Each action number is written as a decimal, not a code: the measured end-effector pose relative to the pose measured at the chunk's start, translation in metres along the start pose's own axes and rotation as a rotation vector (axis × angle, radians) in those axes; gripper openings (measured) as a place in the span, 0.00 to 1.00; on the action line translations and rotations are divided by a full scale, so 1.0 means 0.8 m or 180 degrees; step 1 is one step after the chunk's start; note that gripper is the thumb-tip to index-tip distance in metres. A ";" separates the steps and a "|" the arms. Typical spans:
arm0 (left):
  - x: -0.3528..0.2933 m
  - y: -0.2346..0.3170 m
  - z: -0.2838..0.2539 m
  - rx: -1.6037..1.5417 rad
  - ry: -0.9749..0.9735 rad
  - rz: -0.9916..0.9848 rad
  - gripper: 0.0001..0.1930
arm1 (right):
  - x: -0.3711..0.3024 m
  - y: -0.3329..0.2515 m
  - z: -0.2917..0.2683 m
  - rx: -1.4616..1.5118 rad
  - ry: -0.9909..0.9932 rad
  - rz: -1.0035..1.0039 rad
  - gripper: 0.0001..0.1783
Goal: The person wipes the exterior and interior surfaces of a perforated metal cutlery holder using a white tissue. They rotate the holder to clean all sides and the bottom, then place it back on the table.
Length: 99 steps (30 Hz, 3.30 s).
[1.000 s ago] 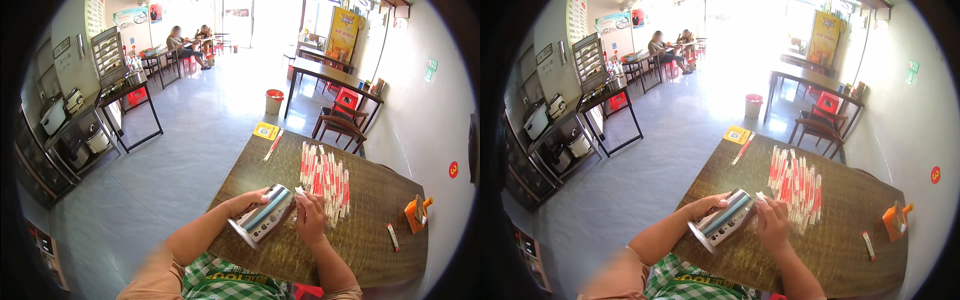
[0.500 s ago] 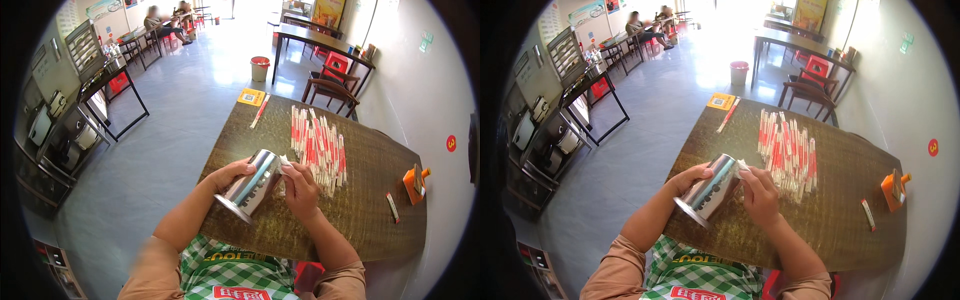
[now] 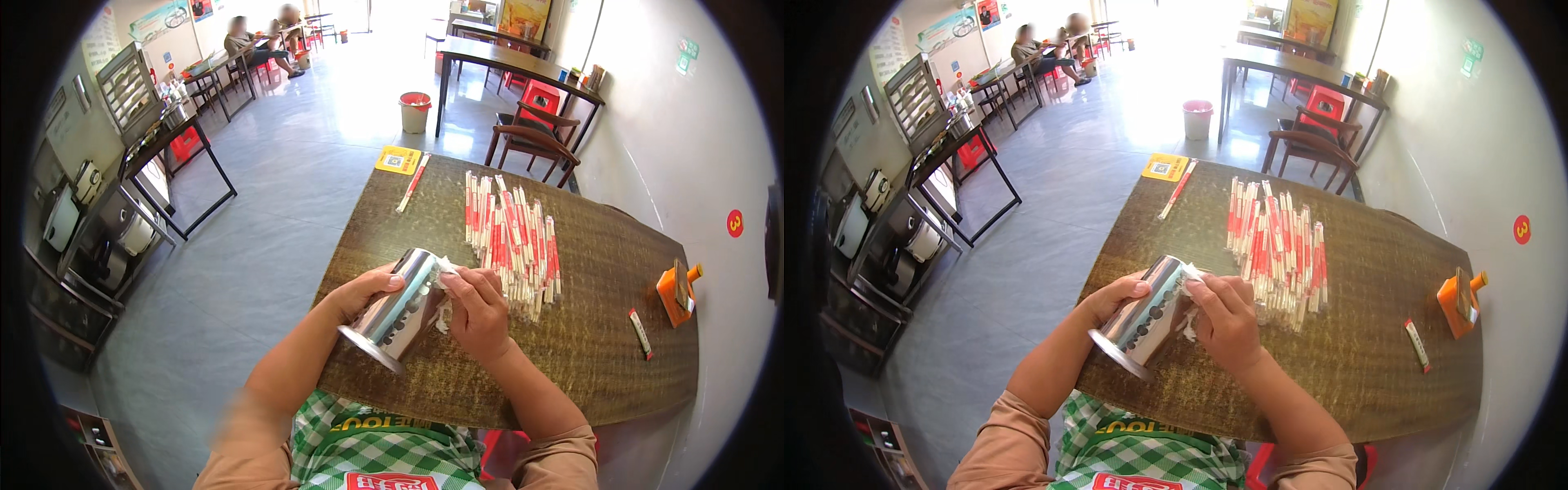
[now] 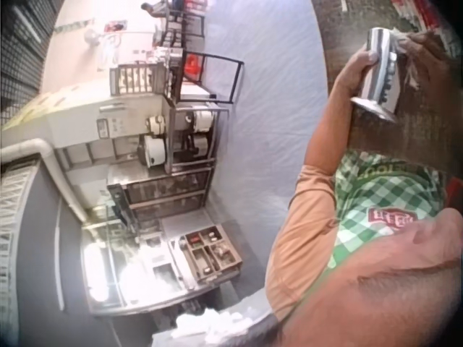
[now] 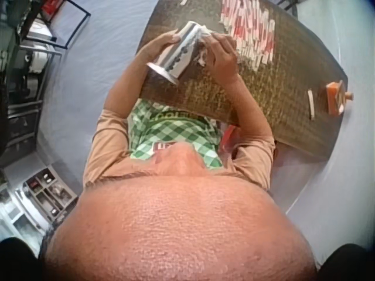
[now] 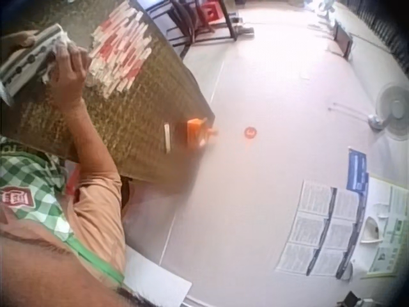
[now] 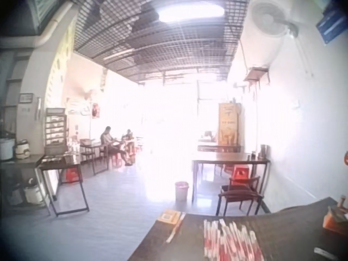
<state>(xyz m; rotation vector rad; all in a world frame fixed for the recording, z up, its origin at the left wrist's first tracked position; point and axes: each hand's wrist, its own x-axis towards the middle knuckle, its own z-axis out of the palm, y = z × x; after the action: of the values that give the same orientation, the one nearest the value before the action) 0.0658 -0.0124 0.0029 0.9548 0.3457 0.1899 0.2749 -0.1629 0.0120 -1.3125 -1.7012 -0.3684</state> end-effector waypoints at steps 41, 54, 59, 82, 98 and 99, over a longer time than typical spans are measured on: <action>0.012 -0.015 -0.028 -0.0065 0.0102 -0.0163 0.37 | -0.009 -0.016 0.008 0.0002 0.0089 -0.0563 0.09; 0.019 -0.029 -0.048 -0.0363 -0.0012 -0.0302 0.32 | -0.011 -0.004 0.009 0.0043 0.0088 -0.0561 0.09; 0.018 -0.035 -0.050 -0.0852 -0.0120 -0.0059 0.27 | -0.016 -0.059 0.004 0.0393 -0.0493 -0.1371 0.10; 0.006 -0.022 -0.045 -0.0467 0.0277 -0.0016 0.35 | -0.010 0.015 0.003 0.0848 0.0341 0.0691 0.13; 0.004 -0.018 -0.037 -0.0611 0.0255 -0.0159 0.43 | -0.014 0.003 0.006 0.0622 0.0066 0.0527 0.12; 0.003 -0.019 -0.040 -0.0711 0.0352 -0.0205 0.43 | -0.015 -0.009 0.006 0.0702 -0.0012 0.0238 0.12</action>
<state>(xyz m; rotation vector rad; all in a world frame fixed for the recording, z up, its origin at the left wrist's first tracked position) 0.0563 0.0039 -0.0269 0.7132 0.4467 0.2180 0.2666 -0.1697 0.0019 -1.2104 -1.6397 -0.1305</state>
